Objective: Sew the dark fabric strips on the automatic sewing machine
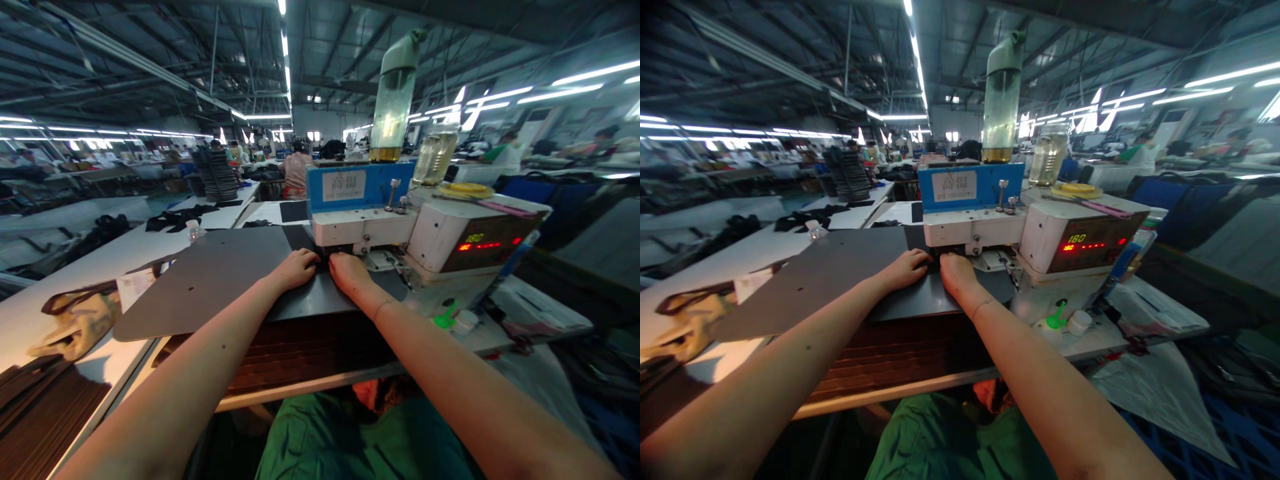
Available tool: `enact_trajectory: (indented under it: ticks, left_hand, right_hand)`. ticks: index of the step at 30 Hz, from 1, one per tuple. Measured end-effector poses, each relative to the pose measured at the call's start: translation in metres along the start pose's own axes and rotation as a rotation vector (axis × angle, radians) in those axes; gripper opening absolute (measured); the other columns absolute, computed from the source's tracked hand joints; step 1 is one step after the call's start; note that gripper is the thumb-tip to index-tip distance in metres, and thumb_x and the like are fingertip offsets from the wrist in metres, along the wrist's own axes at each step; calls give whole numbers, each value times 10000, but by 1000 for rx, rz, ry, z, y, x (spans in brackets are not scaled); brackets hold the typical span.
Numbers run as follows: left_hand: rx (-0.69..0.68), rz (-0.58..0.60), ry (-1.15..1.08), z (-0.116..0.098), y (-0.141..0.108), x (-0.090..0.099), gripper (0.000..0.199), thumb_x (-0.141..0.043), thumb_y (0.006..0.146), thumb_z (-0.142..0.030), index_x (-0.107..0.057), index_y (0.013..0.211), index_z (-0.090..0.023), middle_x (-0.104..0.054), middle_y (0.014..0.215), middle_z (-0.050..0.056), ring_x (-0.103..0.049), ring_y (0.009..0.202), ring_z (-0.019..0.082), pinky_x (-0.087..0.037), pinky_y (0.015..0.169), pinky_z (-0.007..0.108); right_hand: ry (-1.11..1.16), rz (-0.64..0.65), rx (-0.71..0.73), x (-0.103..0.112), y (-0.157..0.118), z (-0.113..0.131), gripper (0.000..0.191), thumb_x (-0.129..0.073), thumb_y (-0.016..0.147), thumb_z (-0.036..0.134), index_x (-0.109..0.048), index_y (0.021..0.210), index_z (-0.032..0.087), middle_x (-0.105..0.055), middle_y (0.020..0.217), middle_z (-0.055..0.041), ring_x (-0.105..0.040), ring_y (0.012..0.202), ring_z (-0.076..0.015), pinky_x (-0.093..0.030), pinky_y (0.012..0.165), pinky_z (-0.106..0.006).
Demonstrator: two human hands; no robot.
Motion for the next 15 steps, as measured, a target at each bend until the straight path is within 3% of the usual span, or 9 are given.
enact_trajectory:
  ticks: [5, 9, 12, 15]
  left_hand:
    - [125, -21, 3, 21, 13, -2, 324, -427, 772, -160, -590, 1052, -158, -537, 1101, 87, -501, 1053, 206, -373, 972, 329]
    - [193, -29, 30, 41, 12, 5, 306, -434, 739, -135, -604, 994, -145, -544, 1048, 91, -508, 1024, 218, -388, 945, 341]
    - [187, -5, 35, 43, -6, 13, 272, -459, 734, -157, -597, 968, -147, -542, 1018, 84, -507, 998, 218, -394, 926, 344]
    - [129, 45, 7, 22, -42, 22, 273, -508, 768, -337, -572, 965, -159, -532, 1004, 77, -502, 976, 223, -407, 891, 356]
  right_hand:
    - [24, -28, -14, -1, -1, -3, 254, -374, 874, 177, -619, 888, 112, -648, 894, -126, -620, 800, -211, -440, 662, -270]
    - [170, -55, -19, -1, -13, -15, 236, -409, 861, 188, -640, 870, 141, -648, 903, -93, -599, 839, -188, -430, 725, -260]
    - [337, -95, -12, 5, -33, -27, 209, -448, 832, 152, -644, 906, 147, -645, 929, -80, -580, 889, -179, -419, 778, -261]
    - [557, -159, -4, 13, -62, -33, 196, -471, 822, 175, -641, 919, 154, -644, 933, -67, -571, 900, -168, -414, 799, -262]
Point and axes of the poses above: each hand's wrist, its own y-axis towards the middle knuckle, its own x-axis out of the back of the hand, z = x × y, the point moved 3 cm from there along y, towards the middle knuckle
